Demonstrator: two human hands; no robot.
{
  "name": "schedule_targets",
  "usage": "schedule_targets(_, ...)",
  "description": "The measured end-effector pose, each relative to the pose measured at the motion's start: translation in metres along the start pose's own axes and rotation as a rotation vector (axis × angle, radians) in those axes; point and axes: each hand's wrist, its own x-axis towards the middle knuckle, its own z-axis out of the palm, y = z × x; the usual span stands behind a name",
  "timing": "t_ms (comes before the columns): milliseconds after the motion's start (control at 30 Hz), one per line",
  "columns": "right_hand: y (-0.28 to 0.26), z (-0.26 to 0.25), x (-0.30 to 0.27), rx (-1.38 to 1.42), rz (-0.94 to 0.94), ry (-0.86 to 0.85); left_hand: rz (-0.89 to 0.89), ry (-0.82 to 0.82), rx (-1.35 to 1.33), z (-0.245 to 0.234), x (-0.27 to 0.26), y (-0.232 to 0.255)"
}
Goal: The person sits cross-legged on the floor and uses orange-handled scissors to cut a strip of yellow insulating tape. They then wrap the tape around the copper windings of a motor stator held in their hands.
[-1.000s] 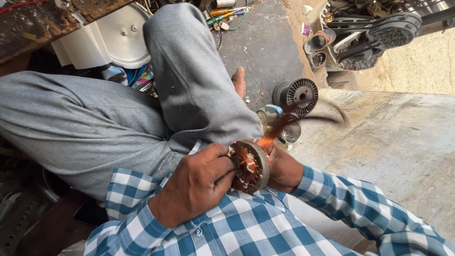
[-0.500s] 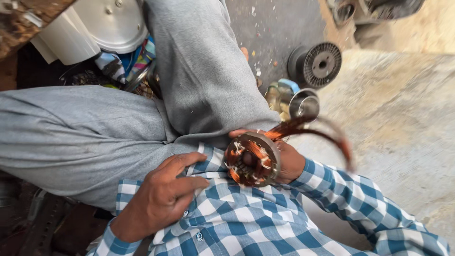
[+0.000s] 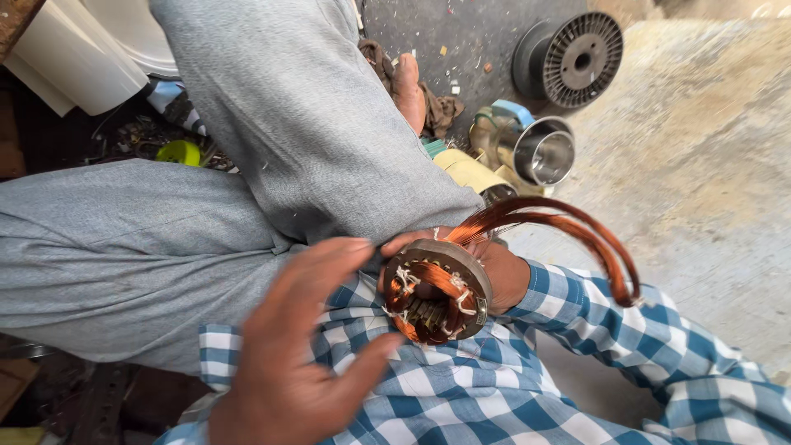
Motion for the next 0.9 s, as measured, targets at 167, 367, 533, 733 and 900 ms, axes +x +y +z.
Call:
schedule_targets(167,-0.001,-0.001,-0.003,0.003,-0.007,-0.026,-0.056,-0.039,0.12,0.025,0.015,0.005)
schedule_targets(367,-0.002,-0.003,0.003,0.003,0.015,-0.059,-0.046,-0.103,0.007,0.02,0.012,-0.008)
schedule_targets(533,0.001,-0.006,0.001,0.01,0.008,-0.053,-0.068,-0.124,-0.096,0.022,0.016,-0.023)
schedule_targets(733,0.001,-0.009,-0.002,-0.004,0.008,-0.043,-0.048,-0.1,-0.022,0.023,0.011,-0.006)
schedule_targets(900,0.009,-0.012,-0.006,0.036,0.008,-0.024,-0.023,-0.009,0.306,0.004,-0.01,0.035)
